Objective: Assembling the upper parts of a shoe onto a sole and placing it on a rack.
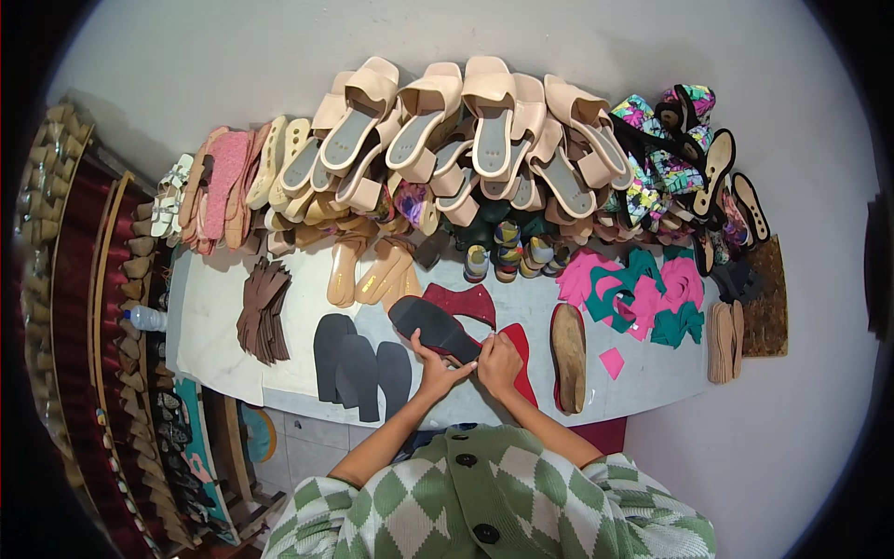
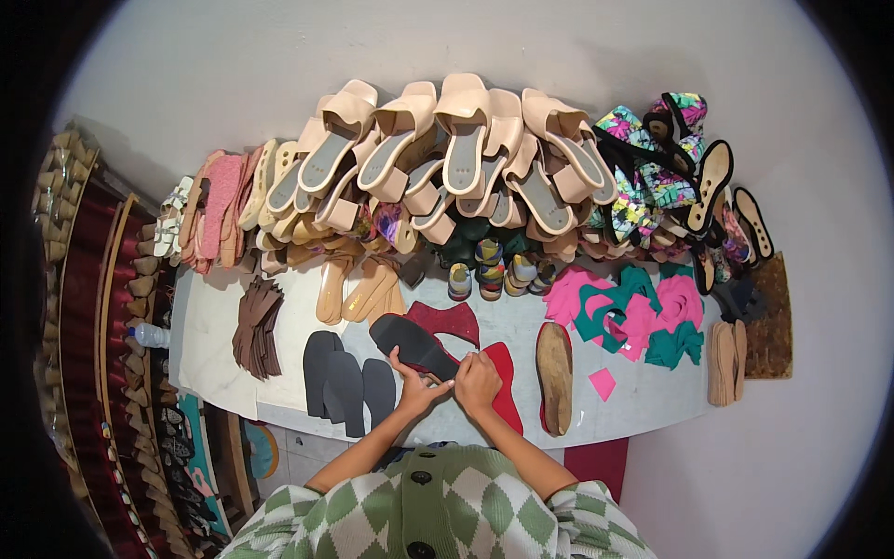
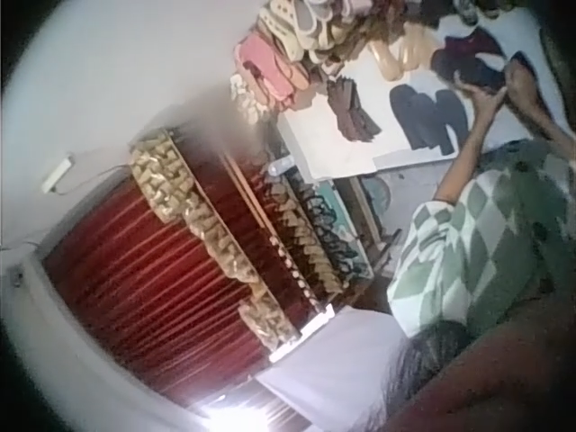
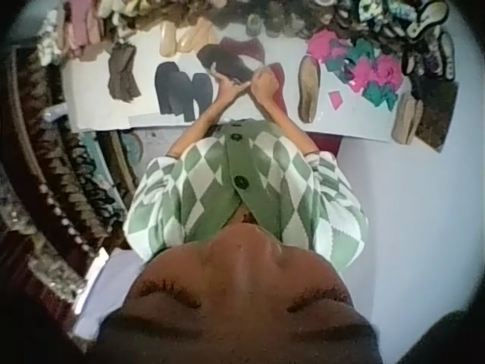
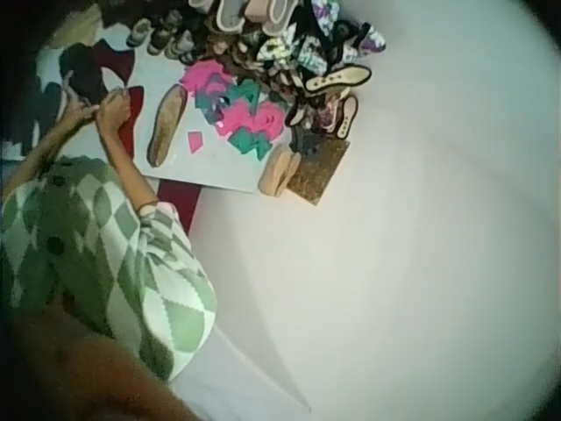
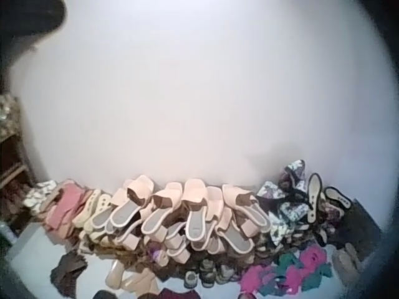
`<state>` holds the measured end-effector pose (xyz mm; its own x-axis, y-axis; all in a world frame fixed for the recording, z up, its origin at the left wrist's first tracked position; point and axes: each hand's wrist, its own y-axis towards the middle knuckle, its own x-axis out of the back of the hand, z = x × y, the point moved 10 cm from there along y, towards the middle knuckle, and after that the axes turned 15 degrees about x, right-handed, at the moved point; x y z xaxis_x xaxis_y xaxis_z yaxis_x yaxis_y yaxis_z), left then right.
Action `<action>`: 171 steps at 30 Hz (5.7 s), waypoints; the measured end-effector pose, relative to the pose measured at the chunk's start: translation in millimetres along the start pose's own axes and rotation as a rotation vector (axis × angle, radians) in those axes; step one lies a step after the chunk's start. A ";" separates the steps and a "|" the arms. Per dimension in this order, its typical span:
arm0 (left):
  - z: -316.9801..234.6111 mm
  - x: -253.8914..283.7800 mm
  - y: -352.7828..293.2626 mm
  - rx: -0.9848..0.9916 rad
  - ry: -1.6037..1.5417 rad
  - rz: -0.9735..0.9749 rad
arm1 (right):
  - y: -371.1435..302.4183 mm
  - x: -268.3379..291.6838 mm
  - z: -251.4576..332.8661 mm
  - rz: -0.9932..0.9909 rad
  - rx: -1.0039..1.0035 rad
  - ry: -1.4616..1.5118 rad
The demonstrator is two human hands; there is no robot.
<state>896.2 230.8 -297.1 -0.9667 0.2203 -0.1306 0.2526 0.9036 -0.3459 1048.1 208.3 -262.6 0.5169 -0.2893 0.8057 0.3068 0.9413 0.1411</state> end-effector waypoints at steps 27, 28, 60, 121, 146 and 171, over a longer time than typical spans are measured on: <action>-111.6 29.5 34.1 -0.636 1.391 0.247 | -66.5 8.2 -3.5 0.098 0.299 0.541; -108.0 31.7 38.8 -0.611 1.318 0.311 | -65.7 3.9 -6.7 0.083 0.266 0.547; 15.6 98.9 -67.6 0.179 0.773 0.651 | -168.7 7.5 -1.9 0.384 0.095 0.878; 27.3 127.9 -65.3 0.030 1.040 -0.289 | -163.9 20.6 -39.8 0.105 0.316 0.078; 18.3 28.6 -68.4 -0.565 0.975 0.091 | -108.7 -0.9 54.0 0.408 0.691 -0.020; 14.2 60.3 -84.9 -0.471 0.981 -0.132 | -116.1 3.3 53.0 0.325 0.730 -0.068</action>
<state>817.0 162.2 -288.8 -0.6502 0.1196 0.7503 0.3054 0.9454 0.1140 971.8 107.3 -245.8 0.4333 0.0084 0.9012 -0.4637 0.8595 0.2149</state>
